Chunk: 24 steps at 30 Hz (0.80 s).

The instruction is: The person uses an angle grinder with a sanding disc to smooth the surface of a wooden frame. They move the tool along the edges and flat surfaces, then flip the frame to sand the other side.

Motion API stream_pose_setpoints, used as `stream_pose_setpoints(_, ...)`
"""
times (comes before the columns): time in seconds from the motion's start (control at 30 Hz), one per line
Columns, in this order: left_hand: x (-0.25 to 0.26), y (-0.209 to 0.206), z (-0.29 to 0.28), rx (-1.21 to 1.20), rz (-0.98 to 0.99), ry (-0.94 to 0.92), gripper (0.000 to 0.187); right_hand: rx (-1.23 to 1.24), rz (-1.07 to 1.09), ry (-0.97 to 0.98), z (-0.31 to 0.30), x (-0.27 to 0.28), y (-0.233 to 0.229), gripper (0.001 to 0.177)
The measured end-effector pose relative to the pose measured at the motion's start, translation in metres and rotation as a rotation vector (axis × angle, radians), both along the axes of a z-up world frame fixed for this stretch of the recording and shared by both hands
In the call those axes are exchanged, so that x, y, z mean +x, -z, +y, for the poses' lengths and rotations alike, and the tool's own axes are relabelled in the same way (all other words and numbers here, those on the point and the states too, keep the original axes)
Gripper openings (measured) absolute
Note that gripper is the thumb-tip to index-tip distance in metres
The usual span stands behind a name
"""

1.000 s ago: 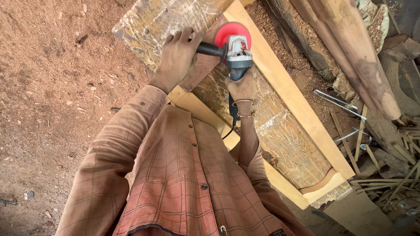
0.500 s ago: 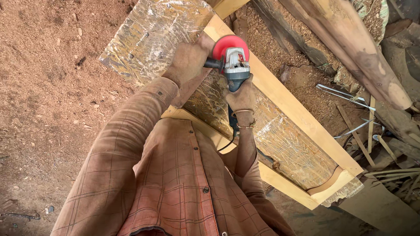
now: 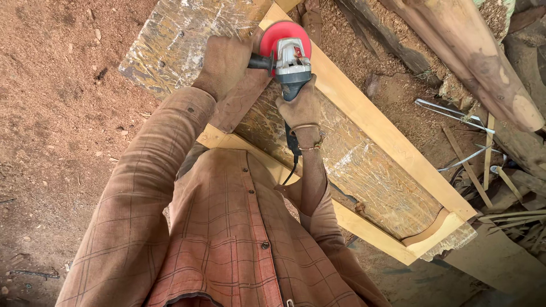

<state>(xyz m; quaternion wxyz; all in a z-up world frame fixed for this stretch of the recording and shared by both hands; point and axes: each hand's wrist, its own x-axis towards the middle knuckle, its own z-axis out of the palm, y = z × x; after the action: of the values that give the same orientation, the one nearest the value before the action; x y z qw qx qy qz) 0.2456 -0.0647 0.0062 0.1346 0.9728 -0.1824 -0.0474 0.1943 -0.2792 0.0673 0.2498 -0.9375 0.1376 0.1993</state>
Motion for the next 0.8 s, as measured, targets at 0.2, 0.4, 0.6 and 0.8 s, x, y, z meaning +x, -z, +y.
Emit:
stream_pose_setpoints(0.2, -0.011, 0.004, -0.020, 0.020, 0.113, 0.115, 0.008, -0.005, 0.055, 0.088, -0.012, -0.028, -0.013, 0.071)
stream_pose_setpoints(0.4, 0.008, 0.000, -0.044, 0.061, 0.177, 0.135, 0.022, -0.007, 0.001, 0.086, -0.027, -0.019, -0.015, 0.071)
stream_pose_setpoints(0.6, 0.041, 0.021, 0.017, 0.039, -0.030, 0.033, 0.015, 0.005, 0.026, 0.009, 0.015, 0.040, 0.007, 0.085)
stream_pose_setpoints(0.8, 0.045, 0.027, 0.020, 0.027, -0.002, -0.089, 0.015, 0.025, -0.044, -0.114, 0.009, 0.064, 0.018, 0.085)
